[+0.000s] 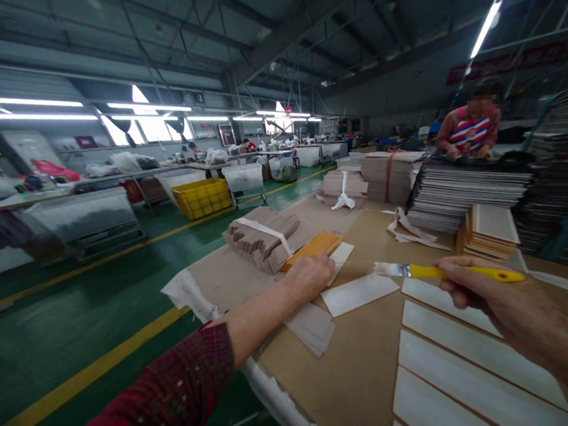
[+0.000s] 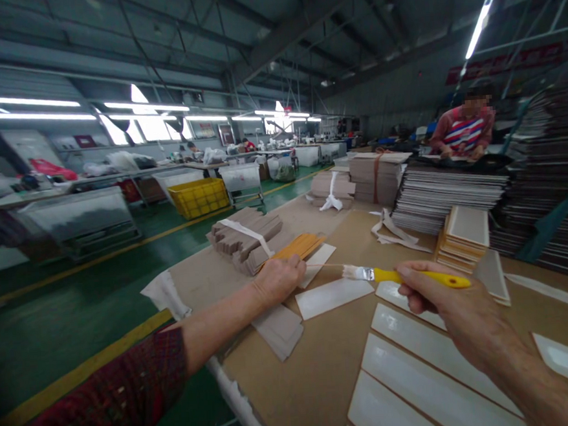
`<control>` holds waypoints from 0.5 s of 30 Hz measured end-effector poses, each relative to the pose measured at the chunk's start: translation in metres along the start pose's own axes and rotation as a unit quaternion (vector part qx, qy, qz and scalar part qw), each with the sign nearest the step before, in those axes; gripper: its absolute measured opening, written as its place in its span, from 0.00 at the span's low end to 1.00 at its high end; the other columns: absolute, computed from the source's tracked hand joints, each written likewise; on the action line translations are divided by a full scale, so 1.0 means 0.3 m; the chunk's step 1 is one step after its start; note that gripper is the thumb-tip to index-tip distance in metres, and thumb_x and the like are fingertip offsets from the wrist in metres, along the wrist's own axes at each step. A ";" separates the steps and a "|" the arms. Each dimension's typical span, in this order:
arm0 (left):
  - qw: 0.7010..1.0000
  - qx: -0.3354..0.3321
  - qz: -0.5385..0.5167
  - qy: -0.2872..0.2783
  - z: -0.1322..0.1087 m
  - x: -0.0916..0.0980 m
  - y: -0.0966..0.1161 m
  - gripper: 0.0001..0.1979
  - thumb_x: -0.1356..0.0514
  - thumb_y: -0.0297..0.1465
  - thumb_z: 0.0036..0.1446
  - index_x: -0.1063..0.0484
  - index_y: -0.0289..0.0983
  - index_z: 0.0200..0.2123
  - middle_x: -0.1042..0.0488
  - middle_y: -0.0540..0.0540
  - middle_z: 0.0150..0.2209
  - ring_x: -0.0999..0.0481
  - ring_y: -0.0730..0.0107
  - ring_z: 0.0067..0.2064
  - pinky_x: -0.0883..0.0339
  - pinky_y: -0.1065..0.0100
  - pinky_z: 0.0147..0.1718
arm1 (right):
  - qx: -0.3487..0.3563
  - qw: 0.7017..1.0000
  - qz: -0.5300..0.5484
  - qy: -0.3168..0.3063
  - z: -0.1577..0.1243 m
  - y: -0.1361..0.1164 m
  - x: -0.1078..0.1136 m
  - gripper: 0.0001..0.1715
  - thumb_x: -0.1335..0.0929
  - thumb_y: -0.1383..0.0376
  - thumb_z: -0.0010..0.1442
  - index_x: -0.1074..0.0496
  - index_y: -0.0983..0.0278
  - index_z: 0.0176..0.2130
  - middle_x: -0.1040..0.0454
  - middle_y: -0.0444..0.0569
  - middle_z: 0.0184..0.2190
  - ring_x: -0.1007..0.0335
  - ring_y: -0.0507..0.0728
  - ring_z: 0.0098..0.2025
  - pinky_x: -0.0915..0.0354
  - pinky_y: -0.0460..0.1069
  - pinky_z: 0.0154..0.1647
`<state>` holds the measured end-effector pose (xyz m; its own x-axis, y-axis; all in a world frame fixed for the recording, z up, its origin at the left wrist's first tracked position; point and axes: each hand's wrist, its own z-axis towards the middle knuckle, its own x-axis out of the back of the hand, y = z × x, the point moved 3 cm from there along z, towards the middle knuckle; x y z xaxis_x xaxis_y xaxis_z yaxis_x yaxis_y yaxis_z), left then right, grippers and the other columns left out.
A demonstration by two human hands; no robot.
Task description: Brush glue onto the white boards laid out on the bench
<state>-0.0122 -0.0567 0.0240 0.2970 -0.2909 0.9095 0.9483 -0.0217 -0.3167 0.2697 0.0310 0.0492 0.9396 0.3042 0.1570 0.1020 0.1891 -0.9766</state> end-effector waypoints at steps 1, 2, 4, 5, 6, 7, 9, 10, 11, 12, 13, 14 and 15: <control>1.000 0.003 0.003 0.022 -0.019 0.017 -0.008 0.09 0.47 0.23 0.65 0.26 0.32 0.40 0.25 0.40 0.37 0.22 0.63 0.32 0.32 0.67 0.25 | -0.011 1.000 0.019 -0.010 -0.004 -0.002 0.002 0.25 0.22 0.46 0.49 0.21 0.64 0.33 0.26 0.49 0.25 0.36 0.51 0.25 0.37 0.42 0.24; 0.999 0.008 0.005 0.044 -0.042 0.033 -0.018 0.10 0.48 0.23 0.66 0.26 0.32 0.41 0.25 0.40 0.37 0.22 0.63 0.32 0.34 0.68 0.24 | -0.020 0.999 0.039 -0.016 -0.009 -0.004 0.005 0.25 0.21 0.46 0.47 0.21 0.63 0.34 0.27 0.48 0.25 0.36 0.51 0.25 0.37 0.41 0.24; 0.996 0.025 0.009 0.088 -0.101 0.065 -0.047 0.11 0.49 0.24 0.66 0.27 0.33 0.40 0.25 0.40 0.37 0.23 0.65 0.31 0.36 0.70 0.23 | -0.030 0.997 0.069 -0.009 -0.020 -0.010 0.012 0.25 0.20 0.47 0.44 0.21 0.63 0.33 0.27 0.48 0.25 0.37 0.51 0.25 0.38 0.39 0.22; 0.993 0.035 0.009 0.109 -0.137 0.081 -0.062 0.11 0.49 0.25 0.67 0.27 0.33 0.39 0.25 0.40 0.37 0.23 0.66 0.30 0.37 0.70 0.23 | -0.032 0.996 0.077 -0.009 -0.027 -0.015 0.014 0.25 0.19 0.48 0.43 0.21 0.64 0.32 0.28 0.48 0.24 0.37 0.51 0.25 0.38 0.39 0.21; 0.991 0.043 0.009 0.130 -0.178 0.096 -0.077 0.11 0.49 0.26 0.67 0.27 0.34 0.38 0.25 0.40 0.37 0.23 0.67 0.30 0.37 0.71 0.23 | -0.032 0.996 0.083 -0.011 -0.035 -0.020 0.013 0.25 0.19 0.48 0.43 0.22 0.64 0.31 0.29 0.48 0.24 0.38 0.51 0.25 0.38 0.39 0.20; 0.987 0.049 0.008 0.151 -0.225 0.110 -0.088 0.11 0.49 0.26 0.67 0.26 0.34 0.38 0.24 0.41 0.37 0.23 0.67 0.31 0.36 0.71 0.24 | -0.033 0.996 0.087 -0.016 -0.044 -0.026 0.011 0.25 0.19 0.48 0.43 0.22 0.64 0.31 0.29 0.48 0.24 0.38 0.51 0.25 0.38 0.39 0.20; 0.980 0.055 0.000 0.189 -0.334 0.131 -0.098 0.11 0.49 0.27 0.67 0.26 0.35 0.39 0.23 0.42 0.37 0.22 0.68 0.33 0.33 0.71 0.27 | -0.036 0.995 0.094 -0.024 -0.063 -0.035 0.003 0.25 0.19 0.49 0.42 0.22 0.63 0.31 0.30 0.47 0.24 0.38 0.51 0.24 0.38 0.39 0.20; 0.977 0.055 -0.006 0.207 -0.394 0.135 -0.094 0.10 0.48 0.27 0.67 0.26 0.35 0.41 0.23 0.42 0.38 0.22 0.67 0.35 0.31 0.71 0.30 | -0.039 0.994 0.095 -0.029 -0.074 -0.038 -0.003 0.25 0.19 0.48 0.43 0.22 0.63 0.30 0.30 0.47 0.24 0.38 0.51 0.24 0.37 0.39 0.20; 0.974 0.054 -0.015 0.221 -0.455 0.133 -0.084 0.10 0.47 0.27 0.67 0.26 0.36 0.42 0.22 0.42 0.40 0.21 0.67 0.37 0.29 0.71 0.33 | -0.042 0.994 0.094 -0.032 -0.086 -0.042 -0.010 0.25 0.19 0.48 0.42 0.23 0.63 0.30 0.30 0.47 0.24 0.38 0.51 0.24 0.37 0.39 0.19; 0.971 0.052 -0.024 0.230 -0.515 0.124 -0.069 0.09 0.47 0.27 0.66 0.26 0.35 0.44 0.22 0.43 0.40 0.21 0.67 0.39 0.27 0.71 0.36 | -0.046 0.994 0.093 -0.035 -0.098 -0.044 -0.018 0.25 0.19 0.47 0.42 0.23 0.63 0.29 0.30 0.47 0.24 0.38 0.51 0.23 0.37 0.39 0.19; 0.970 0.051 -0.038 0.237 -0.571 0.111 -0.050 0.10 0.46 0.27 0.66 0.26 0.35 0.45 0.22 0.42 0.40 0.21 0.67 0.40 0.26 0.70 0.39 | -0.050 0.994 0.089 -0.037 -0.110 -0.047 -0.027 0.26 0.19 0.46 0.40 0.24 0.63 0.28 0.30 0.47 0.23 0.38 0.51 0.23 0.37 0.39 0.19; 0.968 0.056 -0.057 0.237 -0.621 0.093 -0.030 0.10 0.46 0.26 0.66 0.26 0.35 0.46 0.22 0.42 0.41 0.21 0.67 0.41 0.26 0.70 0.41 | -0.056 0.994 0.083 -0.042 -0.124 -0.050 -0.039 0.27 0.19 0.45 0.39 0.24 0.63 0.28 0.30 0.48 0.23 0.38 0.51 0.23 0.37 0.40 0.19; 0.964 0.070 -0.094 0.237 -0.664 0.073 -0.011 0.10 0.46 0.26 0.66 0.26 0.35 0.46 0.22 0.42 0.42 0.20 0.67 0.42 0.26 0.70 0.42 | -0.065 0.994 0.077 -0.052 -0.138 -0.053 -0.054 0.28 0.20 0.44 0.39 0.24 0.63 0.27 0.30 0.48 0.22 0.38 0.52 0.23 0.36 0.40 0.19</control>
<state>-0.0310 -0.2534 -0.0088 0.0645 -0.6997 0.7116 0.9961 0.0026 -0.0878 0.2663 -0.0156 0.0560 0.9089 0.4168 0.0125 0.0082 0.0122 -0.9999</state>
